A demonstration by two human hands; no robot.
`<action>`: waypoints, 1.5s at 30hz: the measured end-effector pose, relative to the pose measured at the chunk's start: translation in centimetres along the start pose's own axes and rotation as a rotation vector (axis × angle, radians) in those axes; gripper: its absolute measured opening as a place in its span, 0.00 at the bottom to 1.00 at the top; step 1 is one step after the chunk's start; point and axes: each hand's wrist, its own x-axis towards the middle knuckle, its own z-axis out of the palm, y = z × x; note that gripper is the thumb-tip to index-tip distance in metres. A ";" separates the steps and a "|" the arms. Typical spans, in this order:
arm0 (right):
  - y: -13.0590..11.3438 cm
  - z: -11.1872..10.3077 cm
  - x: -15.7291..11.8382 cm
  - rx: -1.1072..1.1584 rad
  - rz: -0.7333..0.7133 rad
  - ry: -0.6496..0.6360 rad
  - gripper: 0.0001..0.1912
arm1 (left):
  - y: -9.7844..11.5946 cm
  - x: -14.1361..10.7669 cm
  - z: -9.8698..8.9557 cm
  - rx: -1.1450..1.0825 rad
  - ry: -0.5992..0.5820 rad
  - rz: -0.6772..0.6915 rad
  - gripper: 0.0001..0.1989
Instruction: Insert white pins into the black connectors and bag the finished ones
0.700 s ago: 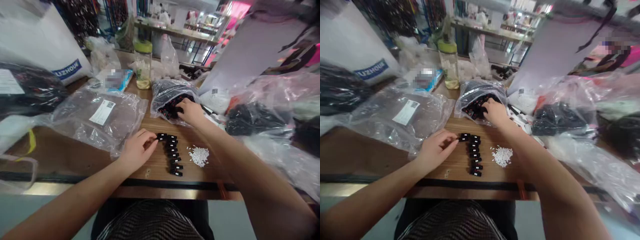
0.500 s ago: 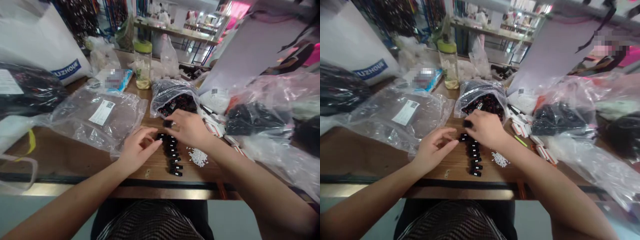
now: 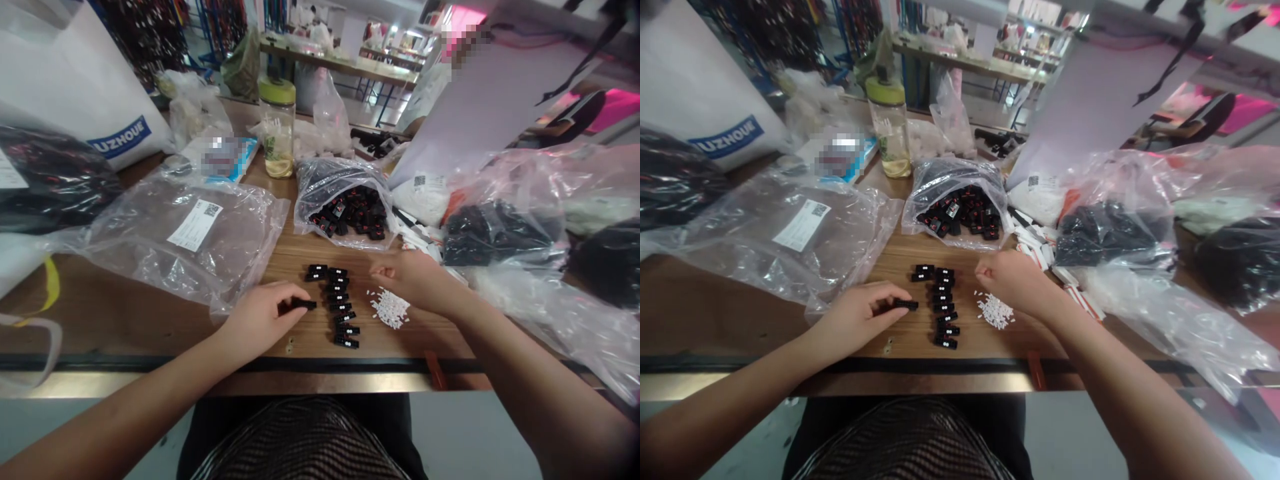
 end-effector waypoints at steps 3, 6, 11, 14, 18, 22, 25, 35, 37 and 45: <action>1.9 1.3 -0.8 0.057 0.040 -0.095 0.11 | 0.4 -0.1 0.0 0.106 -0.014 -0.011 0.06; 1.8 2.6 -1.1 0.092 0.024 -0.075 0.12 | 0.7 0.1 0.2 0.117 -0.023 -0.016 0.06; 0.8 3.5 -0.8 0.093 0.054 -0.037 0.12 | 0.4 0.2 0.3 0.106 -0.022 0.019 0.05; 0.7 3.5 -0.6 0.088 0.083 -0.048 0.12 | 0.2 0.1 0.4 0.089 -0.018 0.050 0.05; 0.6 3.6 -0.9 0.064 0.129 -0.040 0.12 | 0.2 -0.1 0.3 0.077 -0.017 0.057 0.06; 0.4 3.9 -1.3 -0.013 0.116 0.005 0.13 | 0.1 -0.2 0.3 0.087 -0.026 0.047 0.07; 0.2 4.0 -1.3 0.058 0.153 0.008 0.11 | 0.2 -0.1 0.4 0.092 -0.030 0.047 0.06; -6.6 3.2 -0.2 0.418 -0.271 0.120 0.05 | 0.4 -0.1 0.6 0.107 -0.003 -0.010 0.04; -7.4 3.7 0.3 0.395 -0.313 0.093 0.05 | 0.4 -0.1 0.6 0.104 0.002 -0.004 0.04; -7.7 4.6 1.0 0.330 -0.314 0.053 0.05 | 0.7 -0.1 0.5 0.135 0.002 0.000 0.03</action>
